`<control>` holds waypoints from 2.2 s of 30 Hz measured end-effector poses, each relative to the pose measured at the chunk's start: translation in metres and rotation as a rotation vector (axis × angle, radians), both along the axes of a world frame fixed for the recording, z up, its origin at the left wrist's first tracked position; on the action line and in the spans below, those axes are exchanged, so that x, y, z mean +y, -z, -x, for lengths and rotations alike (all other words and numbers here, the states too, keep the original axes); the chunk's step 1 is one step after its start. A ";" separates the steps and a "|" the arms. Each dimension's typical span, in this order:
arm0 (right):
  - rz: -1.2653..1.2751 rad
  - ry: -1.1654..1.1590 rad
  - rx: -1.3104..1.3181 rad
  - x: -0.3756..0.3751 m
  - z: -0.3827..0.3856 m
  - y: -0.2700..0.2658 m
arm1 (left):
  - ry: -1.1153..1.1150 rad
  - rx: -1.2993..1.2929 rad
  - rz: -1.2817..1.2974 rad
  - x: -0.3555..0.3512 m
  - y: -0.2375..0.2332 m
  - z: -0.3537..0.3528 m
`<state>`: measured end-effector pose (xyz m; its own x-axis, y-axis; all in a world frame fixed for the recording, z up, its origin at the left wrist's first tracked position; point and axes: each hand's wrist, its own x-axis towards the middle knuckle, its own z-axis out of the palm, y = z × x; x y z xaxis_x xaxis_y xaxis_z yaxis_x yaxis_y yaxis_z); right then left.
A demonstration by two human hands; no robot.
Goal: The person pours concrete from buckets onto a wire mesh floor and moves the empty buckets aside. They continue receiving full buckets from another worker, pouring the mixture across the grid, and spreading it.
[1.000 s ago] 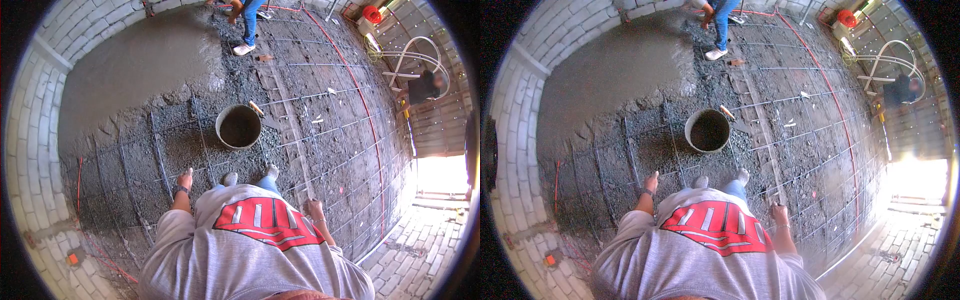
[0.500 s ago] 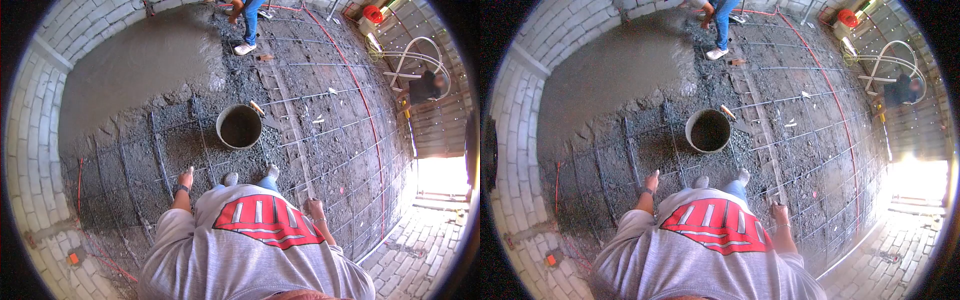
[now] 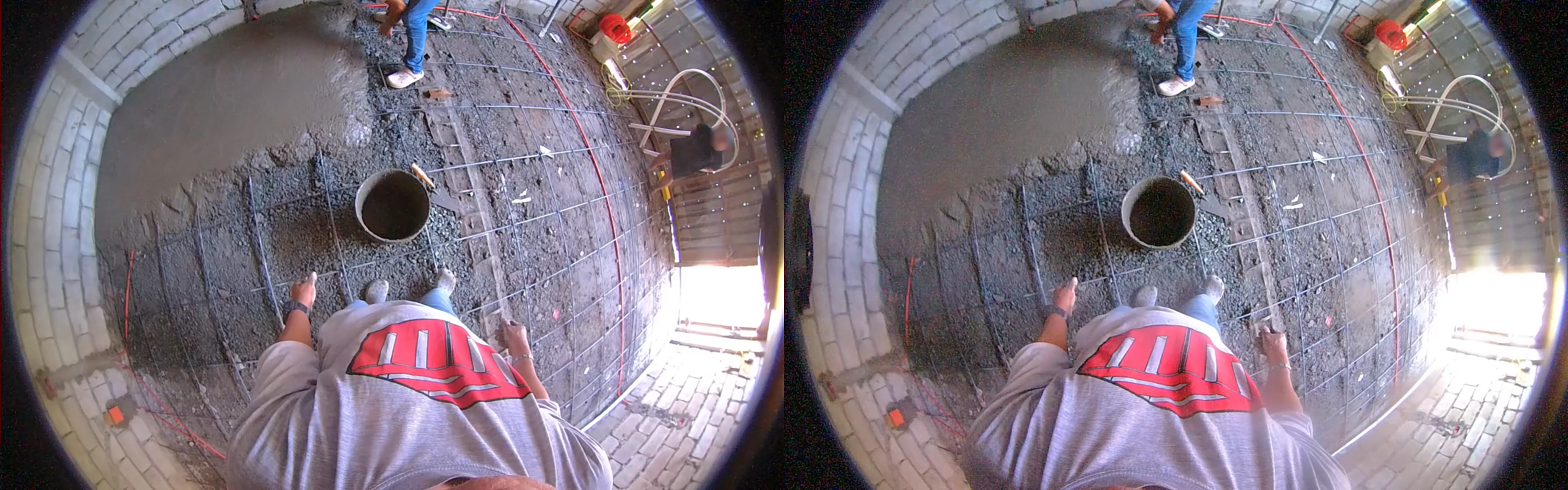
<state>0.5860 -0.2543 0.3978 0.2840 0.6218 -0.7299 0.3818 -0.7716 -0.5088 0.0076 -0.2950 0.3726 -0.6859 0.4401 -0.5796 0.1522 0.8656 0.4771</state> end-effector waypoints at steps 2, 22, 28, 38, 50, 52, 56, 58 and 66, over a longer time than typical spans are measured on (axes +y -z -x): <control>-0.001 -0.002 0.054 0.000 0.004 -0.010 | 0.006 0.008 0.009 -0.001 0.003 0.000; -0.026 0.119 0.066 -0.013 0.012 -0.014 | 0.138 -0.010 -0.070 -0.008 0.030 0.006; 0.024 0.125 0.136 -0.013 0.004 -0.005 | 0.089 -0.070 -0.024 -0.006 0.022 0.006; 0.041 0.135 0.220 -0.013 0.005 -0.005 | 0.067 -0.094 -0.091 -0.007 0.028 0.005; -0.001 0.117 0.060 -0.004 0.030 -0.040 | 0.013 -0.104 -0.076 -0.008 0.041 0.005; -0.010 0.124 0.082 -0.004 0.028 -0.036 | 0.036 -0.080 -0.079 -0.008 0.036 0.005; -0.034 0.121 0.098 -0.005 0.024 -0.035 | 0.059 -0.059 -0.093 -0.009 0.041 0.005; -0.019 0.143 0.074 -0.006 0.025 -0.033 | 0.037 -0.066 -0.092 -0.009 0.046 0.003; 0.041 0.123 0.088 -0.009 0.012 -0.019 | 0.075 0.026 -0.056 0.005 -0.004 -0.015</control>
